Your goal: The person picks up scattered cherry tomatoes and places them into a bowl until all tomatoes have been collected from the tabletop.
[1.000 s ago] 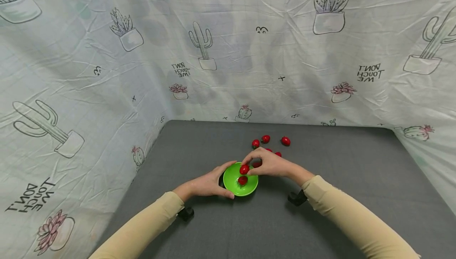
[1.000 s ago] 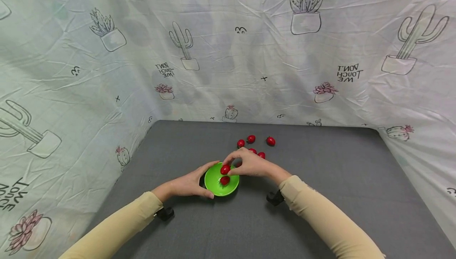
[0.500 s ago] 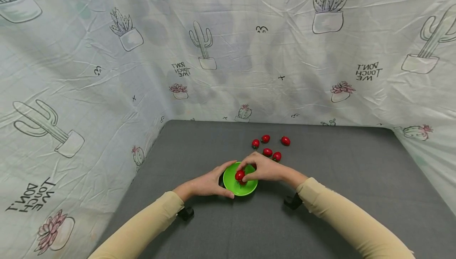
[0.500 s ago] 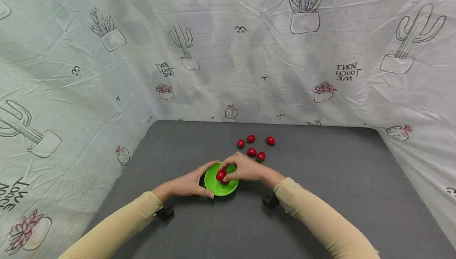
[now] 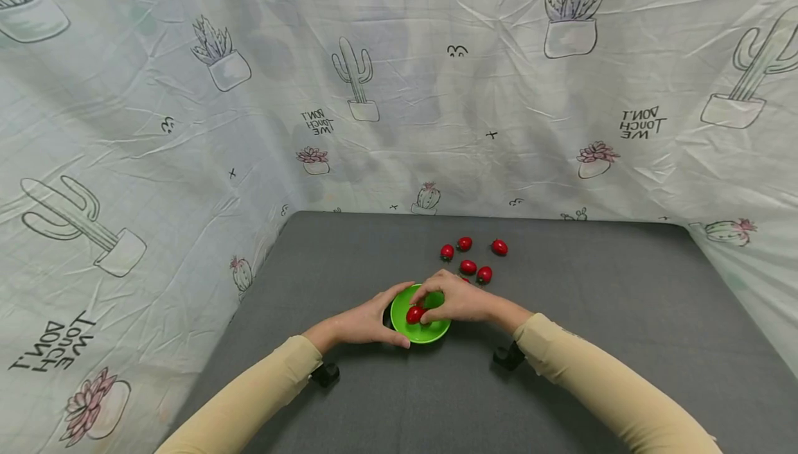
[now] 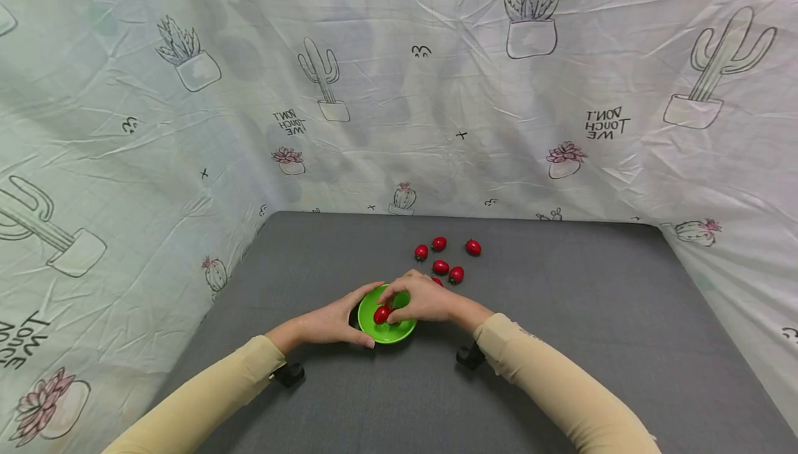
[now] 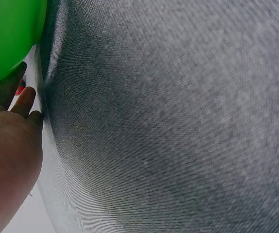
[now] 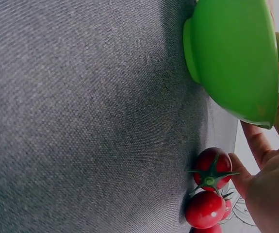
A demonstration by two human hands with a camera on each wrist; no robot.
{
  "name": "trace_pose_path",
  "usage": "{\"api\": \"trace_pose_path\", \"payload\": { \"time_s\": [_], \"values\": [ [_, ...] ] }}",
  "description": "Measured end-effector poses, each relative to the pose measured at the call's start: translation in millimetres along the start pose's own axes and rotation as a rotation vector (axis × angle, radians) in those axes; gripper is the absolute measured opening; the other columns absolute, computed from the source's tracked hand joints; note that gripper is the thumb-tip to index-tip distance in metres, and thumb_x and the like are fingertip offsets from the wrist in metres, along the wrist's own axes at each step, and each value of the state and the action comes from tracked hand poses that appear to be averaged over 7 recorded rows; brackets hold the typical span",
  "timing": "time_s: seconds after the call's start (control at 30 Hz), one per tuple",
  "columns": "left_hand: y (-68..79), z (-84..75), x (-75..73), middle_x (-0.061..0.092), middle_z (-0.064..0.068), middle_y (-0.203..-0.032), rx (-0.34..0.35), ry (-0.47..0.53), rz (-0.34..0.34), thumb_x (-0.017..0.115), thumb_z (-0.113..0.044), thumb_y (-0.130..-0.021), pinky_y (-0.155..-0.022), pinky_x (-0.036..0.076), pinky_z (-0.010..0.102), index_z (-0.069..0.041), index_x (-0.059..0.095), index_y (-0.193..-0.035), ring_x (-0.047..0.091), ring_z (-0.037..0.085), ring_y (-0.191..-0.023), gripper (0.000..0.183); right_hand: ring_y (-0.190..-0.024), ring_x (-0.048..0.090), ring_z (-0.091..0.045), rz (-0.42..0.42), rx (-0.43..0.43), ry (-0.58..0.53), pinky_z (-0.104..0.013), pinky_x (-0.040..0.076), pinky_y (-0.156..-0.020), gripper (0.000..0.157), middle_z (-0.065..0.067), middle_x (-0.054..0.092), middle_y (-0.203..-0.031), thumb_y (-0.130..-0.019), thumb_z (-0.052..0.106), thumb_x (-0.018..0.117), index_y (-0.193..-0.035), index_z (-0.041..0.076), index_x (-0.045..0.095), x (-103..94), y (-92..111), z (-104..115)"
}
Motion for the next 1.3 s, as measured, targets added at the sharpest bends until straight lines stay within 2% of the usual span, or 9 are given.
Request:
{"api": "trace_pose_path", "payload": {
  "time_s": [0.27,0.63,0.83,1.03,1.3],
  "values": [
    [-0.7,2.0,0.5,0.025,-0.003,-0.161,0.0,-0.009,-0.002,0.082,-0.058,-0.082,-0.112,0.032,0.05,-0.041,0.014,-0.163,0.028,0.019,-0.145,0.107,-0.121,0.044,-0.02,-0.029,-0.046,-0.018,-0.048,0.044,-0.097,0.034,0.011,0.066,-0.122,-0.091,0.028,0.081,-0.124,0.022,0.075,-11.3,4.5,0.7],
    [-1.6,1.6,0.3,0.027,-0.003,-0.16,0.004,-0.012,-0.008,0.083,-0.056,-0.081,-0.112,0.031,0.054,-0.037,0.014,-0.164,0.028,0.021,-0.146,0.109,-0.125,0.043,-0.024,-0.056,-0.059,-0.045,-0.057,0.041,-0.102,0.035,0.003,0.068,-0.125,-0.092,0.023,0.08,-0.126,0.016,0.074,-29.4,12.8,1.3],
    [-1.8,0.5,0.1,0.032,-0.004,-0.156,0.013,-0.008,-0.006,0.084,-0.054,-0.081,-0.111,0.032,0.052,-0.036,0.015,-0.164,0.032,0.019,-0.142,0.109,-0.126,0.042,-0.024,-0.078,-0.032,-0.041,-0.061,0.038,-0.103,0.039,0.006,0.067,-0.122,-0.091,0.026,0.081,-0.128,0.019,0.073,-41.0,20.1,3.3],
    [-2.6,1.4,-0.6,0.036,-0.002,-0.152,0.022,-0.001,-0.007,0.084,-0.052,-0.082,-0.11,0.033,0.053,-0.033,0.015,-0.165,0.035,0.021,-0.139,0.109,-0.127,0.043,-0.025,-0.111,-0.01,-0.021,-0.063,0.037,-0.103,0.042,0.007,0.067,-0.124,-0.092,0.027,0.08,-0.132,0.016,0.07,-54.6,29.4,1.5],
    [-2.2,1.0,-1.2,0.038,0.0,-0.15,0.028,0.0,-0.017,0.085,-0.049,-0.083,-0.109,0.034,0.053,-0.033,0.016,-0.164,0.035,0.022,-0.138,0.108,-0.13,0.04,-0.025,-0.182,0.093,-0.033,-0.061,0.039,-0.101,0.036,-0.001,0.066,-0.126,-0.094,0.025,0.078,-0.129,0.028,0.071,-73.7,42.8,-6.0]
  ]
}}
Point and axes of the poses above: each hand's wrist, its own y-axis away from the middle knuckle, its own x-axis out of the palm, z = x × y, the point moved 4 cm from there along -y, towards the middle knuckle
